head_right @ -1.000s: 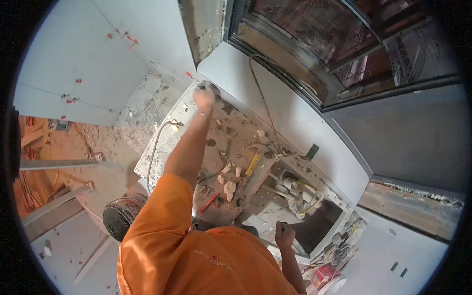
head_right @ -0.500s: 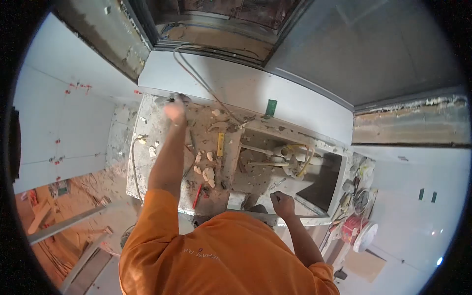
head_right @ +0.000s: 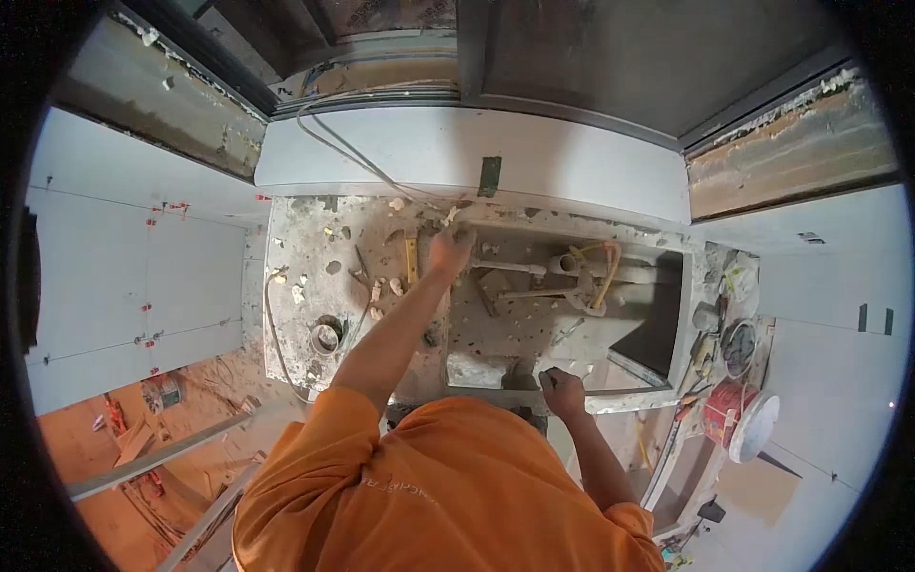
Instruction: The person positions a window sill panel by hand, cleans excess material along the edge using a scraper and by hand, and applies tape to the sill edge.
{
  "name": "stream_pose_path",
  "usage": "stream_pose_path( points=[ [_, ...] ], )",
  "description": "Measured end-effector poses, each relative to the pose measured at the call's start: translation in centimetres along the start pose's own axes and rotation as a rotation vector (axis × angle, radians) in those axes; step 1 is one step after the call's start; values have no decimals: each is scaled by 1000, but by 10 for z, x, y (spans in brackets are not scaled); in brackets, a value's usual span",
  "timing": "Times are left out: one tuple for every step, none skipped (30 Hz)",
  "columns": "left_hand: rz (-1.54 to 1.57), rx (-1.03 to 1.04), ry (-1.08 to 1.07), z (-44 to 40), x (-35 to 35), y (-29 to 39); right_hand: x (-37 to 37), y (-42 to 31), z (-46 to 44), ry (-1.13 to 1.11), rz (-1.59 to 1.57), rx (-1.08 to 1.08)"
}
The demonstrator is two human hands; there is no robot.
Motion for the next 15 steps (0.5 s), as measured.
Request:
stream_pose_path(
  points=[
    [-9,-2,-3,-14,14,5,1,4,0,9,-15,-2],
    [268,-143,43,-33,39,-13,2,8,3,2,-20,6],
    [404,-217,60,-47,59,-28,1,12,6,0,-28,19],
    [540,-289,88,-60,78,-41,-1,15,6,2,-36,31],
    [500,-288,122,-70,92,-51,-3,18,8,5,-44,45],
    [460,-286,155,-77,100,-55,-4,21,11,2,-47,52],
    [438,-285,171,-83,109,-59,-5,26,13,-2,-52,86],
    [416,-285,186,-86,113,-57,-5,31,16,-8,-58,122],
    [432,-319,229,-87,115,-59,-4,36,18,-15,-64,156],
    [446,-351,273,-89,116,-62,-3,40,16,-19,-69,161],
    [447,-371,296,-84,110,-60,-2,43,15,-25,-57,145],
    [448,-392,319,-80,103,-58,-1,46,13,-32,-45,127],
    [337,-360,296,-73,81,-33,1,47,10,-36,-33,106],
    [227,-331,269,-63,59,-8,3,49,8,-43,-37,110],
    [118,-302,241,-57,48,5,2,48,2,-37,-51,85]
  ],
)
Point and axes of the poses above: each hand's wrist, its own z-axis away from the middle knuckle, its own x-axis out of the palm, y = z × x, the point moved 6 cm from there along -z, towards the middle knuckle, and after that the axes turned 8 degrees about -z, right-handed, at the moved point
